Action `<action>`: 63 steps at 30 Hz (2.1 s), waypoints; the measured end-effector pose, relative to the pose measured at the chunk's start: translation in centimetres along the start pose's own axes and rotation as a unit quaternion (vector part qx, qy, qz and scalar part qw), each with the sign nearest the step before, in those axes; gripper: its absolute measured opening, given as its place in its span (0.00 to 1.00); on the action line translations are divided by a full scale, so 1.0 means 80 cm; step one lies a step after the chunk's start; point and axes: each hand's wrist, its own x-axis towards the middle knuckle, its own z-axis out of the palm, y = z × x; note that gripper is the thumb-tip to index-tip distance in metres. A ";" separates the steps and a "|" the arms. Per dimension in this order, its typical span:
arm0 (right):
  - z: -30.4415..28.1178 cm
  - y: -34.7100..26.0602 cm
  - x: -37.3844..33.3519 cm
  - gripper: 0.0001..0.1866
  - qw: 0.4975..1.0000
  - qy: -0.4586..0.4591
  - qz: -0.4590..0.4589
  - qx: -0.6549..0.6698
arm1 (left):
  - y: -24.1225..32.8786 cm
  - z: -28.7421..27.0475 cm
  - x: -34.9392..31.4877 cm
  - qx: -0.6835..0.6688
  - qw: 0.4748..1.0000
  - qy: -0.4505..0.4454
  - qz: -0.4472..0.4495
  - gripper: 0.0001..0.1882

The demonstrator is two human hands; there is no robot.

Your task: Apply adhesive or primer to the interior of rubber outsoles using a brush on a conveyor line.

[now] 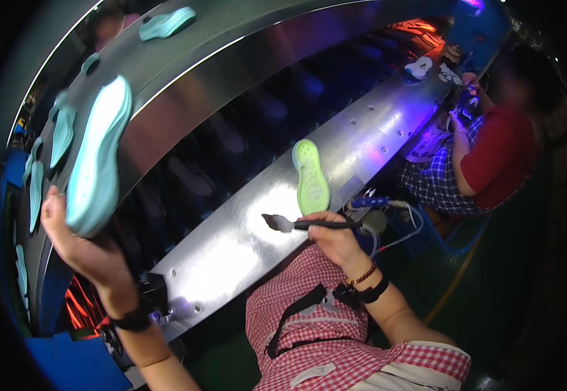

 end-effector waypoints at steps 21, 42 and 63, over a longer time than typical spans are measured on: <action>0.117 0.082 0.009 0.12 0.960 -0.151 0.096 -0.216 | -0.102 -0.175 -0.249 -0.424 0.751 -0.153 -0.483 0.39; 0.161 0.017 -0.038 0.10 0.866 -0.298 0.013 -0.401 | -0.089 -0.178 -0.246 -0.413 0.766 -0.009 -0.493 0.45; 0.163 0.030 -0.046 0.10 0.832 -0.350 -0.070 -0.426 | -0.072 -0.180 -0.218 -0.314 0.900 -0.025 -0.300 0.44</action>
